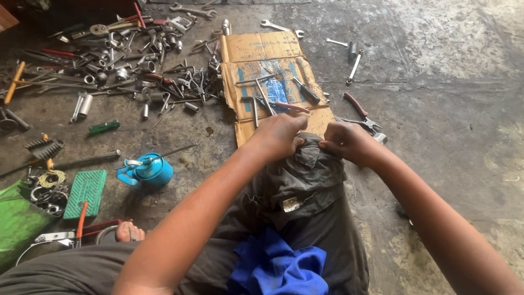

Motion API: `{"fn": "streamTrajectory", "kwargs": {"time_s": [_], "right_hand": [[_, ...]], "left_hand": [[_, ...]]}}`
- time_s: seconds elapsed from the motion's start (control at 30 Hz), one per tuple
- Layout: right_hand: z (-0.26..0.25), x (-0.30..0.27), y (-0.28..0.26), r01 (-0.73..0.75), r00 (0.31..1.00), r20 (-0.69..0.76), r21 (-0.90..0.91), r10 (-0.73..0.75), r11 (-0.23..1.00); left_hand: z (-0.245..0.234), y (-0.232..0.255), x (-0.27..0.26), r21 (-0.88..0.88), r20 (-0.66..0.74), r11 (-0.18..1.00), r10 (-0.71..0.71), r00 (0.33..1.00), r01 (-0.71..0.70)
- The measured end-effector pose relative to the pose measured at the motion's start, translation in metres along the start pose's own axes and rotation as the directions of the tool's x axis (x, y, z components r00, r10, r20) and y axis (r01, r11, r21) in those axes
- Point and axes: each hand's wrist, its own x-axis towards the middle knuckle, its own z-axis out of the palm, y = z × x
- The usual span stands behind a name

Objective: The person sits on the floor and cleans various metal tools, including wrenches and pliers, using a rag and a blue oil can. They repeatedly dip the rag into the can and wipe the tools, handling them one at a time.

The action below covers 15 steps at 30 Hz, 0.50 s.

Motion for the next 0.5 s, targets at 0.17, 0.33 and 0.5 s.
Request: {"fn": "streamTrajectory", "kwargs": {"time_s": [0.17, 0.33, 0.5], "right_hand": [[-0.009, 0.006, -0.007, 0.340, 0.940, 0.045, -0.042, -0.339, 0.939], [-0.011, -0.007, -0.023, 0.403, 0.907, -0.026, -0.225, -0.419, 0.887], [-0.003, -0.026, -0.039, 0.374, 0.896, -0.015, -0.509, -0.443, 0.775]], "left_hand": [[-0.003, -0.004, 0.005, 0.031, 0.234, 0.998, -0.062, 0.970, 0.056], [0.010, -0.005, -0.001, 0.170, 0.047, 0.966, 0.191, 0.980, -0.197], [0.024, -0.006, -0.017, 0.361, -0.053, 0.852, 0.424, 0.904, -0.378]]}}
